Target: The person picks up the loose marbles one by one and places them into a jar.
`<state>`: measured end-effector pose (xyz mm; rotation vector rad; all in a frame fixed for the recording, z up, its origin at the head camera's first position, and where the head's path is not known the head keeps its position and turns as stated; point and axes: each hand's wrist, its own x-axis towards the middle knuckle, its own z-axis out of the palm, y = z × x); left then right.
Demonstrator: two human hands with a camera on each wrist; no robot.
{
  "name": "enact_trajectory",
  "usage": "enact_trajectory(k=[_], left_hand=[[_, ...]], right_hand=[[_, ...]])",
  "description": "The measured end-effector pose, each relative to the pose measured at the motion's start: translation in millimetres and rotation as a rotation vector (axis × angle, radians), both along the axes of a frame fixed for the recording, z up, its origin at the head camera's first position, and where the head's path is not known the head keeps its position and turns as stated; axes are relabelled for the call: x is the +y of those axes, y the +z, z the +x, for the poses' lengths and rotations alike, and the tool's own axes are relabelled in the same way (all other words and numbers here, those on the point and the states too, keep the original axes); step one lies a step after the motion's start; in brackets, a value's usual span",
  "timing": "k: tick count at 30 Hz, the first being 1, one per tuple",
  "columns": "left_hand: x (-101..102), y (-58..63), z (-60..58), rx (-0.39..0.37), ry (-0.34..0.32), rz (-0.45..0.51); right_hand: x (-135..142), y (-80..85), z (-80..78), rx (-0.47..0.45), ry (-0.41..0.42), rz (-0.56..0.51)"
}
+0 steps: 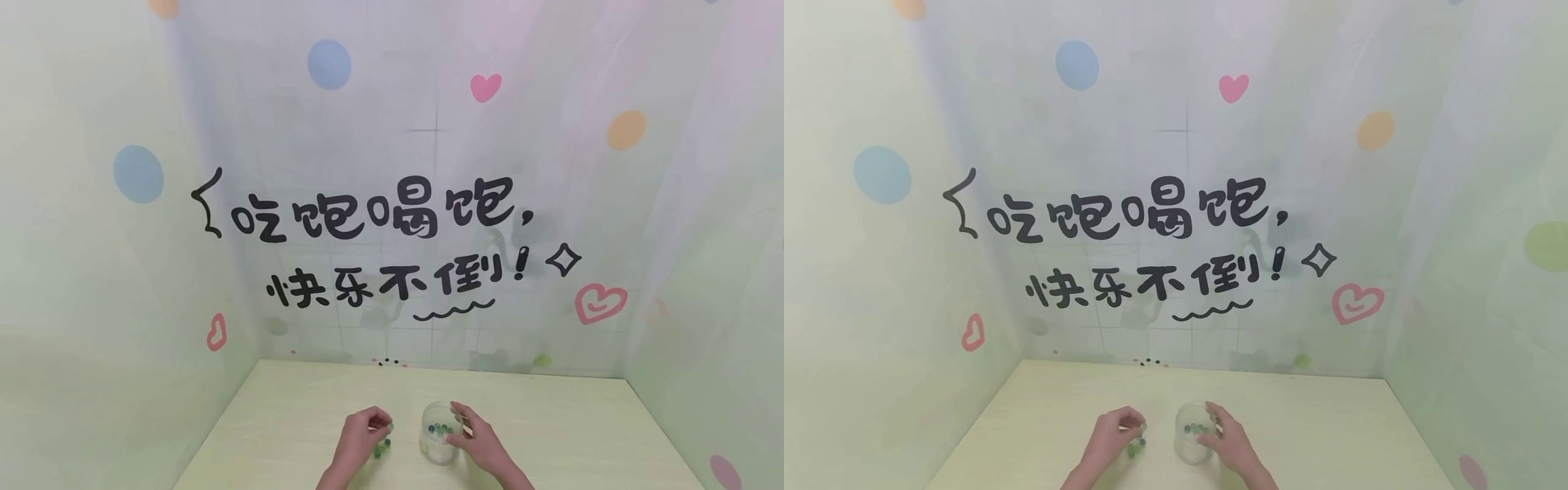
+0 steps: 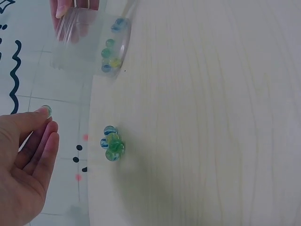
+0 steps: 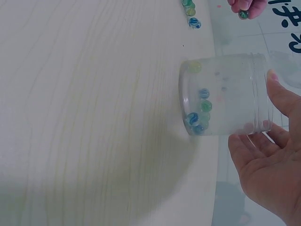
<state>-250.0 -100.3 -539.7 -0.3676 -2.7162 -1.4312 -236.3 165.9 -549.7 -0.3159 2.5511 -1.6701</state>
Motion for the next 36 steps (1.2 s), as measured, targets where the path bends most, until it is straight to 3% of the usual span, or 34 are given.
enact_trajectory(k=[10,24,36], left_hand=[[12,7.8,-0.2,0.02,-0.025,0.041],[27,8.3,-2.6,0.052,-0.037,0.055],[38,14.5,-2.4,0.034,-0.057,0.066]], right_hand=[[0,0.5,0.6,0.003,0.008,-0.006],[0,1.1,0.3,-0.006,0.005,0.0],[-1,2.7,2.4,0.002,-0.005,-0.008]])
